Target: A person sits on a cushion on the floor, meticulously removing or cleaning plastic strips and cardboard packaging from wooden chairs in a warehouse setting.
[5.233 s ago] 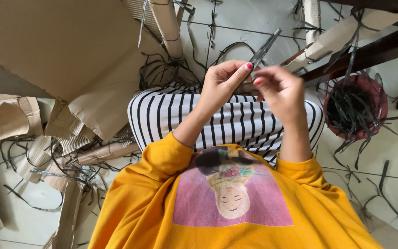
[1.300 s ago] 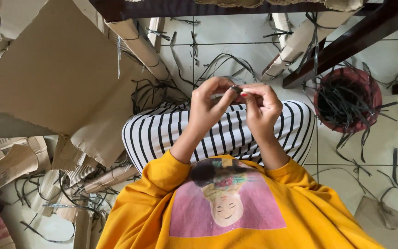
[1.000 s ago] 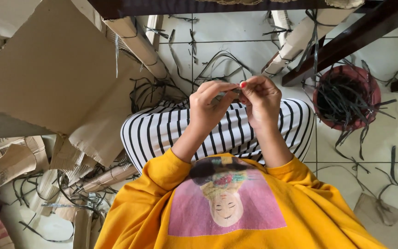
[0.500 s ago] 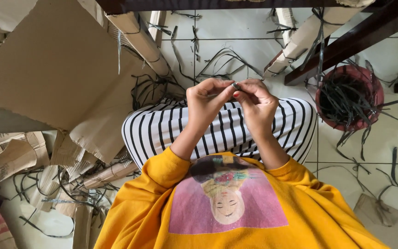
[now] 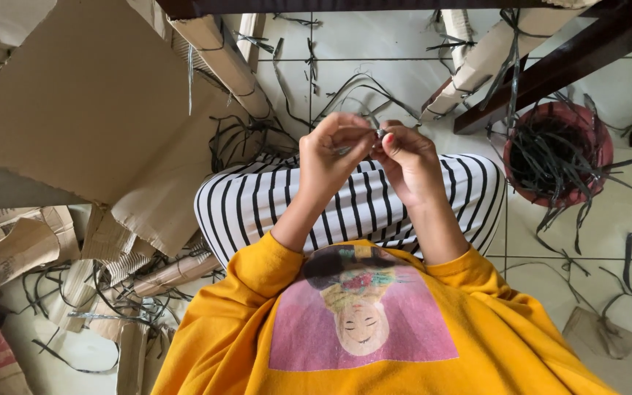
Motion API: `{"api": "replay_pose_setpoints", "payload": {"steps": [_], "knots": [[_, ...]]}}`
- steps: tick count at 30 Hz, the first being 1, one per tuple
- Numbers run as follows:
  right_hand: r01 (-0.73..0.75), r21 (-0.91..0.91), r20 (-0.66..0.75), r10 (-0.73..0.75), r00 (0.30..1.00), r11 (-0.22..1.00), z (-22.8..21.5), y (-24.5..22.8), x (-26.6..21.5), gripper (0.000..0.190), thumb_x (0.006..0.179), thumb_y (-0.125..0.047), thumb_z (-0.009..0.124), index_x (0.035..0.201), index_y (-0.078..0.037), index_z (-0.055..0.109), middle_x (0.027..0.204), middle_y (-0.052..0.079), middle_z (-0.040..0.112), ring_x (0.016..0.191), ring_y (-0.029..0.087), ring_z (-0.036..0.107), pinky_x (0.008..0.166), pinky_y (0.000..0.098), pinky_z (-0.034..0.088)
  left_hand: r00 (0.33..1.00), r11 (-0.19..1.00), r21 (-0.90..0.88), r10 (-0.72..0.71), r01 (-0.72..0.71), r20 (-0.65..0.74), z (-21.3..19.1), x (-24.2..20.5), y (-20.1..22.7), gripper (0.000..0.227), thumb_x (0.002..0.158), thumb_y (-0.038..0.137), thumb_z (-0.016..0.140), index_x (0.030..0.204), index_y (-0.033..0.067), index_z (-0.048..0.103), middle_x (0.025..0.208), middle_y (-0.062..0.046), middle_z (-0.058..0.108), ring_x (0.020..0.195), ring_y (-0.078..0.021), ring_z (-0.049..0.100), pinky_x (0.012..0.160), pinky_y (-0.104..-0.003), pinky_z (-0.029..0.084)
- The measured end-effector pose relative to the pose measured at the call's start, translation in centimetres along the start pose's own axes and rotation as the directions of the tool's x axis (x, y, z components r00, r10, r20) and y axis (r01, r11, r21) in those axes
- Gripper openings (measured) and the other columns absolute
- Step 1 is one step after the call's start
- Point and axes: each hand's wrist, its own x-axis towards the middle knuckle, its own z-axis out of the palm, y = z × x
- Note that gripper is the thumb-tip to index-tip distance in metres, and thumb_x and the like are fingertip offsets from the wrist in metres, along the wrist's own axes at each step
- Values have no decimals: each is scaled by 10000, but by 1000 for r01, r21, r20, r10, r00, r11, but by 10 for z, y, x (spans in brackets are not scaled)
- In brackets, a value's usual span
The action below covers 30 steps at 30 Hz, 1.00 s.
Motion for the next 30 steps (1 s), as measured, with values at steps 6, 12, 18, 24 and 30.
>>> {"api": "replay_pose_setpoints", "payload": {"steps": [6, 12, 18, 24, 30], "knots": [[-168, 180, -5, 172, 985, 969, -6, 8, 5, 132, 913, -142, 777, 891, -17, 742, 796, 145, 606, 744, 216, 568, 830, 396, 563, 995, 989, 124, 72, -80, 70, -6, 2, 7, 167, 869, -8, 739, 987, 99, 791, 826, -81, 798, 840, -213, 791, 807, -324, 629], [-247, 175, 53, 242, 969, 953, -17, 14, 7, 128, 868, -159, 821, 860, -53, 751, 807, 105, 610, 694, 154, 482, 738, 335, 506, 962, 937, 218, 262, -273, 78, -10, 7, -11, 141, 833, 1, 822, 911, 119, 810, 885, -39, 804, 872, -211, 778, 853, -329, 604], [-211, 35, 14, 210, 978, 977, -23, 24, 6, 99, 865, -39, 811, 888, 15, 731, 825, 177, 707, 681, 173, 675, 727, 326, 591, 972, 967, 105, 233, -233, 13, -24, 18, -15, 120, 862, 2, 794, 871, 121, 784, 871, -62, 773, 862, -230, 740, 874, -374, 565], [-101, -129, 36, 107, 994, 986, 3, 13, -1, 74, 860, 92, 785, 880, 50, 727, 669, 82, 582, 609, 82, 503, 570, 233, 509, 976, 970, 132, 212, -205, -44, -26, 16, -19, 105, 902, -39, 732, 899, 66, 739, 873, -98, 730, 828, -214, 682, 867, -408, 545], [15, -380, 4, -15, 1000, 925, 42, -9, -17, 155, 804, 2, 874, 861, 35, 733, 571, 34, 592, 512, 21, 560, 513, 164, 503, 996, 997, 32, 70, -68, -54, -27, 17, -28, 19, 958, 45, 724, 955, 55, 709, 897, -108, 724, 904, -188, 695, 879, -406, 588]]}}
